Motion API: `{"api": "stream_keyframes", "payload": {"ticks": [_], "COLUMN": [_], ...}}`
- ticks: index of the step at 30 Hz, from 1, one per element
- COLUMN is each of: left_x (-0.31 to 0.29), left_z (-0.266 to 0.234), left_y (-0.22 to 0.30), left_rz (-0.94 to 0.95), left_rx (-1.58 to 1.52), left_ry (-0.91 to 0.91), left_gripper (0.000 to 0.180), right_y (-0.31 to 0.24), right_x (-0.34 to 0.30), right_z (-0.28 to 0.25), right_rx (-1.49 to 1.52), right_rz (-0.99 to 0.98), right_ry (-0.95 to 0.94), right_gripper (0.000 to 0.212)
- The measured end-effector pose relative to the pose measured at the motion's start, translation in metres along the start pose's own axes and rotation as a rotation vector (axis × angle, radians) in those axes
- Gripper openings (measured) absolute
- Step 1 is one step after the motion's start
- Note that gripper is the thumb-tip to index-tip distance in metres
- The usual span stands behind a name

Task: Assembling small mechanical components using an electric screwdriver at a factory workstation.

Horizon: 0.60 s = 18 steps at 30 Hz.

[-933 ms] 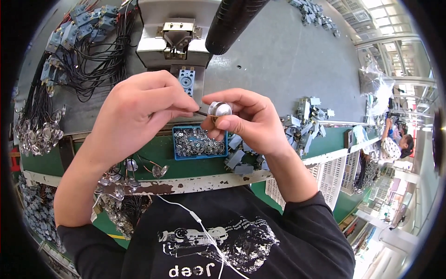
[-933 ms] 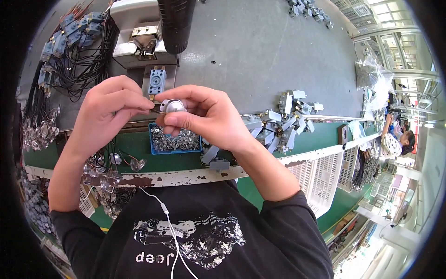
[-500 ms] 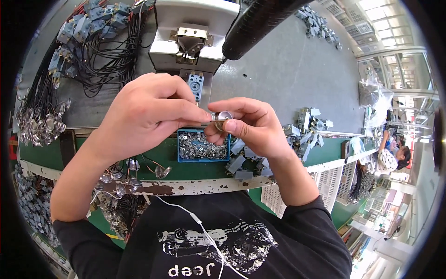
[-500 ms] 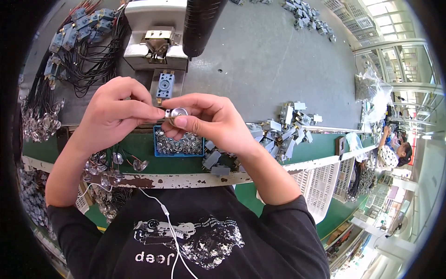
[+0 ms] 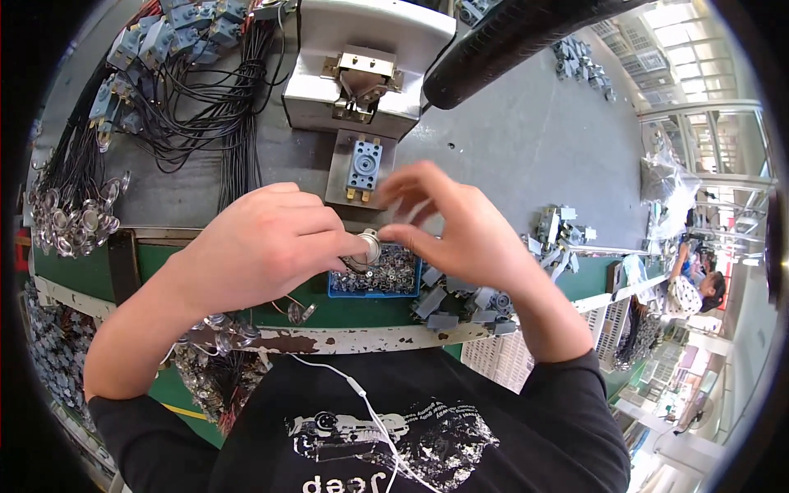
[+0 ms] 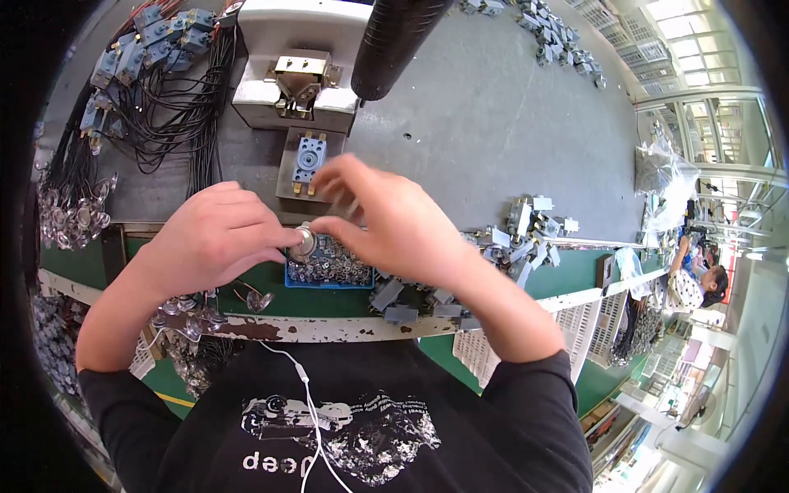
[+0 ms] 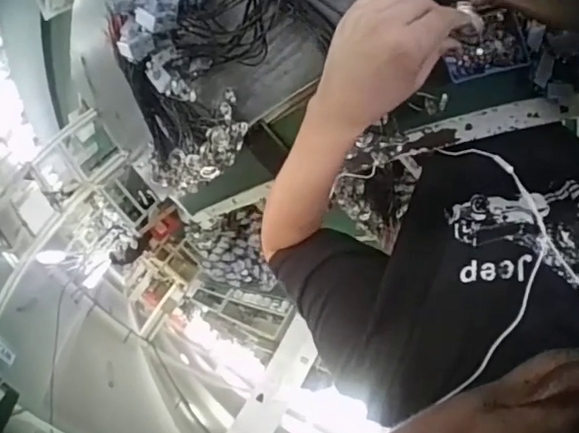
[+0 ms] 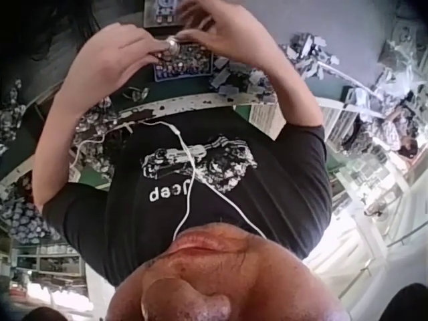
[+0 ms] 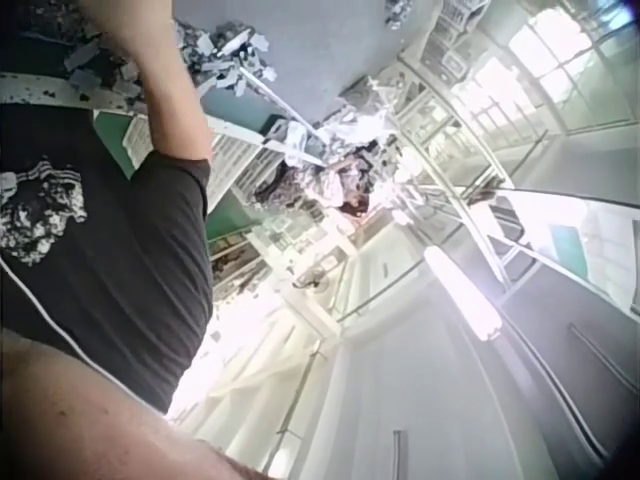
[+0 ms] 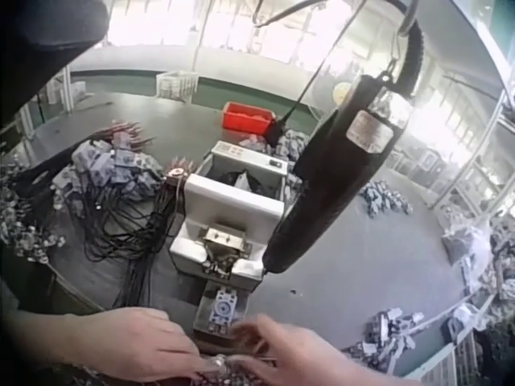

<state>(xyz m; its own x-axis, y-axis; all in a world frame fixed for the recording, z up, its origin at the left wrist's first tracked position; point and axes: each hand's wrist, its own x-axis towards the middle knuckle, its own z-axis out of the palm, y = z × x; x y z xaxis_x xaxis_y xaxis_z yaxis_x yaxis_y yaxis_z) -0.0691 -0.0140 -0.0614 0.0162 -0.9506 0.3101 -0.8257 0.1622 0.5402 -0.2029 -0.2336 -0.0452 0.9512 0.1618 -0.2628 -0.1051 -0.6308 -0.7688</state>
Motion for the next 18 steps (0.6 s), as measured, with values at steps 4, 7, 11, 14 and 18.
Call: {"api": "stream_keyframes", "payload": {"ticks": [4, 7, 11, 14, 18], "left_x": [0.002, 0.004, 0.019, 0.035, 0.036], "left_z": [-0.002, -0.008, -0.027, -0.026, -0.004], "left_y": [0.001, 0.003, 0.004, -0.011, -0.025], "left_rz": [-0.015, -0.027, -0.08, -0.177, -0.321], "left_rx": [0.092, 0.141, 0.168, 0.168, 0.194], "left_ry": [-0.059, -0.096, 0.053, 0.177, -0.022], "left_gripper": [0.037, 0.036, 0.032, 0.031, 0.023], "right_y": [0.019, 0.029, 0.03, 0.027, 0.001], "right_x": [0.007, 0.013, 0.01, 0.004, -0.008], "right_z": [0.032, 0.033, 0.027, 0.007, -0.035], "right_rx": [-0.44, -0.381, -0.365, -0.209, 0.044], "right_rz": [-0.164, -0.178, -0.177, -0.222, -0.501], "right_ry": [0.534, 0.525, 0.51, 0.548, 0.819], "right_gripper": [0.084, 0.091, 0.079, 0.058, 0.041]}}
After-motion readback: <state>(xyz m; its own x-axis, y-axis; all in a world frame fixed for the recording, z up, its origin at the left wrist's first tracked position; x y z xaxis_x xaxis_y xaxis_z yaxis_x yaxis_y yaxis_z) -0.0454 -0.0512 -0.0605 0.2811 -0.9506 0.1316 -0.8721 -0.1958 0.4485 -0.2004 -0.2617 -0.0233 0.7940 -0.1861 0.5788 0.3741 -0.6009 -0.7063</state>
